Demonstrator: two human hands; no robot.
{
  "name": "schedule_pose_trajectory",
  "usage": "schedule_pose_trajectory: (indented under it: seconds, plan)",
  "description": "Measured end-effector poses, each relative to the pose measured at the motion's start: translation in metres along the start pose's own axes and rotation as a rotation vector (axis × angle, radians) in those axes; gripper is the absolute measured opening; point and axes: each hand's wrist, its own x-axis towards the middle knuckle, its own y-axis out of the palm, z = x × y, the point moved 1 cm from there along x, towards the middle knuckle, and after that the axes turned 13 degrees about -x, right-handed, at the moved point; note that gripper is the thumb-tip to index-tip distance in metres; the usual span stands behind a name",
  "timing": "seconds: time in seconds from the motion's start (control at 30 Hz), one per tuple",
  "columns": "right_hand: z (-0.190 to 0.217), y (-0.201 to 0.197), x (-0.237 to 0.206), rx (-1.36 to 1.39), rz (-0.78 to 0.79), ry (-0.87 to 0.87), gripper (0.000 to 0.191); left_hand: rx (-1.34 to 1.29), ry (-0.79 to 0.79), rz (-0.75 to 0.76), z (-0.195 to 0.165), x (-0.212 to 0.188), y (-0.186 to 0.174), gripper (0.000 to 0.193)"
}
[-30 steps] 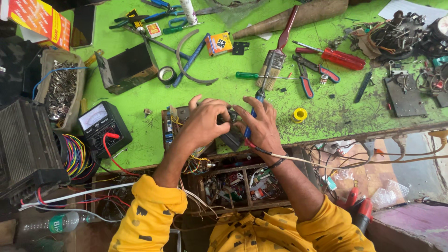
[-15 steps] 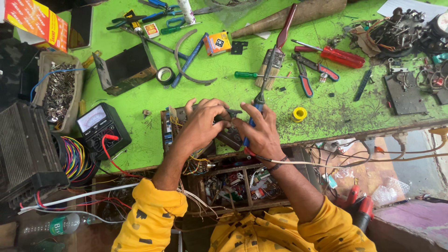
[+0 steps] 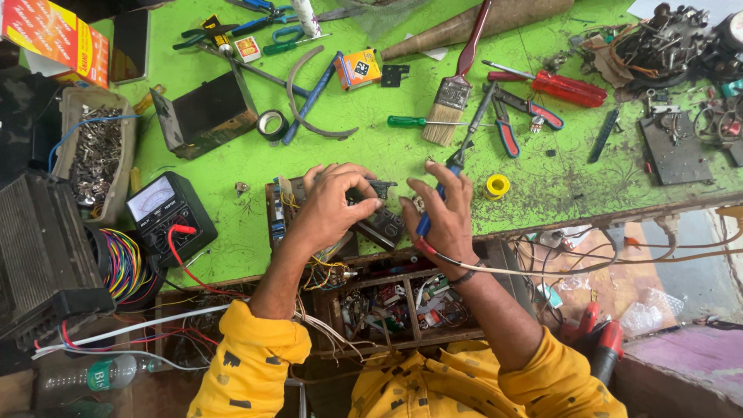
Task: The person uses a soldering iron to work on a small electronic component, then sets it down and handles a bundle of wires. They pick up a small cylindrical component and use pliers to adjust it, followed by another soldering step. The work continues with repeated handling and soldering of small parts on a cluttered green workbench.
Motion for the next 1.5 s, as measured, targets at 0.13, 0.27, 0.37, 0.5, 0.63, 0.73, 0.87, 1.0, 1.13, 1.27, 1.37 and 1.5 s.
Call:
schedule_pose_trajectory:
  seconds: [0.13,0.27,0.37,0.5,0.63,0.73,0.87,1.0,1.13,1.27,1.37,1.5]
  plan:
    - [-0.002,-0.003,-0.011,0.045,0.028,0.053,0.034,-0.021,-0.001,0.006,0.0,0.0,0.0,0.021]
    - [-0.01,-0.002,-0.029,0.061,0.001,0.056,0.027,-0.011,-0.006,0.022,0.0,0.001,-0.001,0.019]
    - [-0.021,-0.011,-0.047,0.106,-0.037,0.059,0.023,-0.008,-0.011,0.046,0.002,0.002,-0.001,0.018]
    - [-0.039,-0.047,-0.075,0.769,0.28,0.773,0.043,-0.013,-0.023,0.063,0.003,0.004,-0.003,0.017]
    - [-0.032,-0.094,-0.078,0.191,-0.161,0.125,0.019,-0.01,-0.018,0.068,0.003,0.005,-0.003,0.016]
    - [-0.023,-0.117,-0.074,0.395,-0.131,0.262,0.023,-0.008,-0.014,0.064,0.002,0.006,-0.003,0.016]
    - [-0.018,-0.131,-0.07,0.574,0.006,0.379,0.023,-0.012,-0.009,0.055,0.001,0.007,-0.003,0.016]
    - [-0.016,-0.13,-0.068,0.611,0.141,0.312,0.023,-0.026,-0.007,0.046,0.0,0.006,-0.002,0.015]
    - [-0.01,-0.128,-0.065,0.551,0.155,0.253,0.021,-0.033,-0.008,0.044,-0.001,0.005,-0.002,0.015]
    - [-0.005,-0.125,-0.059,0.533,0.11,0.227,0.02,-0.03,-0.013,0.041,-0.002,0.005,-0.002,0.015]
    - [-0.004,-0.124,-0.058,0.528,0.09,0.23,0.02,-0.032,-0.023,0.04,-0.002,0.004,-0.001,0.015]
    - [-0.005,-0.123,-0.058,0.531,0.085,0.229,0.02,-0.029,-0.027,0.042,-0.001,0.006,-0.001,0.015]
